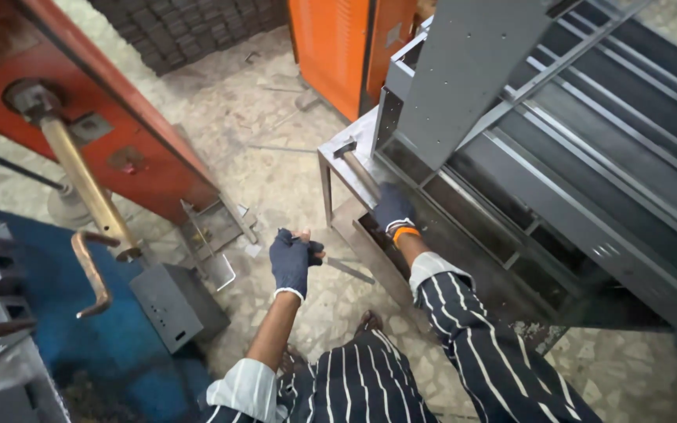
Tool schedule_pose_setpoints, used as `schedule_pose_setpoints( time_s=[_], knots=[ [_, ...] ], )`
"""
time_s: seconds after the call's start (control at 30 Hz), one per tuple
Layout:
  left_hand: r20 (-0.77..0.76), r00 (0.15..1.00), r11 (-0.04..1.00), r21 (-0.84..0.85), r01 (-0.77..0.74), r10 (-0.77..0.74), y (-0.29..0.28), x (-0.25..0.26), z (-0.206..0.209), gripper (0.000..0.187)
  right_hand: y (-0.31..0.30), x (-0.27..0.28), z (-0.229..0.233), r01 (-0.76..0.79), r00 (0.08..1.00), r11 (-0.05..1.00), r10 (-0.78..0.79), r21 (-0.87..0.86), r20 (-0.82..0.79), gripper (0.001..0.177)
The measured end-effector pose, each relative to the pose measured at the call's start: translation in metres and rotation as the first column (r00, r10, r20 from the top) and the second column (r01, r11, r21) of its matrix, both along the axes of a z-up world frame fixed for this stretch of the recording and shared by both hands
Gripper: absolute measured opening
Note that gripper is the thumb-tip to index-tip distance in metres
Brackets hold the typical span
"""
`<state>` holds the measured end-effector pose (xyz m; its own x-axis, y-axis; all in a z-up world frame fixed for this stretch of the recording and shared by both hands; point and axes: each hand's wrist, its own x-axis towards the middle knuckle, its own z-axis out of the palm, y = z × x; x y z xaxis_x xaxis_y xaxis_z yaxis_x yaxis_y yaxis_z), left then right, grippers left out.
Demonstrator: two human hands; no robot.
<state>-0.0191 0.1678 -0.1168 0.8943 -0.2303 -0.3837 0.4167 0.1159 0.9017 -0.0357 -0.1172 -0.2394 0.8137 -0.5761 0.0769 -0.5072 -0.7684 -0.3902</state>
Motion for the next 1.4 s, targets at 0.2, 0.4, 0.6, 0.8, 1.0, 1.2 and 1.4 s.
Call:
schedule_pose_setpoints(
  time_s=[0.2, 0.4, 0.6, 0.8, 1.0, 1.2, 1.4],
  knots=[
    [-0.011, 1.0, 1.0, -0.018, -0.004, 0.003, -0.022, 0.0, 0.011, 0.024, -0.009, -0.016, 0.028, -0.079, 0.995, 0.995, 0.074, -0.062, -0.073, 0.037],
    [0.008, 1.0, 1.0, -0.003, 0.001, -0.001, -0.022, 0.006, 0.01, 0.024, 0.029, -0.017, 0.073, -0.031, 0.993, 0.999, 0.036, -0.04, 0.116, 0.051],
    [0.066, 0.995, 0.992, 0.11, 0.067, -0.075, 0.023, 0.004, 0.044, 0.035, 0.129, -0.02, 0.161, -0.356, 0.916, 0.741, 0.157, 0.57, 0.368, 0.04],
    [-0.044, 0.983, 0.949, 0.257, 0.184, -0.178, 0.085, -0.018, 0.099, 0.057, 0.224, -0.039, 0.154, -0.764, 0.585, 0.577, 0.427, 0.29, 0.69, 0.029],
    [0.038, 0.932, 0.852, 0.421, 0.312, -0.36, 0.155, -0.027, 0.079, 0.037, 0.273, -0.042, 0.195, -0.668, 0.744, 0.37, 0.365, 0.646, 0.56, 0.033],
    [-0.064, 0.952, 0.798, 0.529, 0.287, -0.3, 0.191, -0.034, 0.108, 0.04, 0.316, -0.016, 0.201, -0.769, 0.639, 0.392, 0.487, 0.505, 0.595, 0.009],
    [0.335, 0.932, 0.927, 0.374, 0.003, -0.138, 0.257, -0.025, 0.066, 0.032, 0.366, 0.001, 0.179, -0.725, 0.68, 0.269, 0.425, 0.634, 0.597, 0.007]
  ],
)
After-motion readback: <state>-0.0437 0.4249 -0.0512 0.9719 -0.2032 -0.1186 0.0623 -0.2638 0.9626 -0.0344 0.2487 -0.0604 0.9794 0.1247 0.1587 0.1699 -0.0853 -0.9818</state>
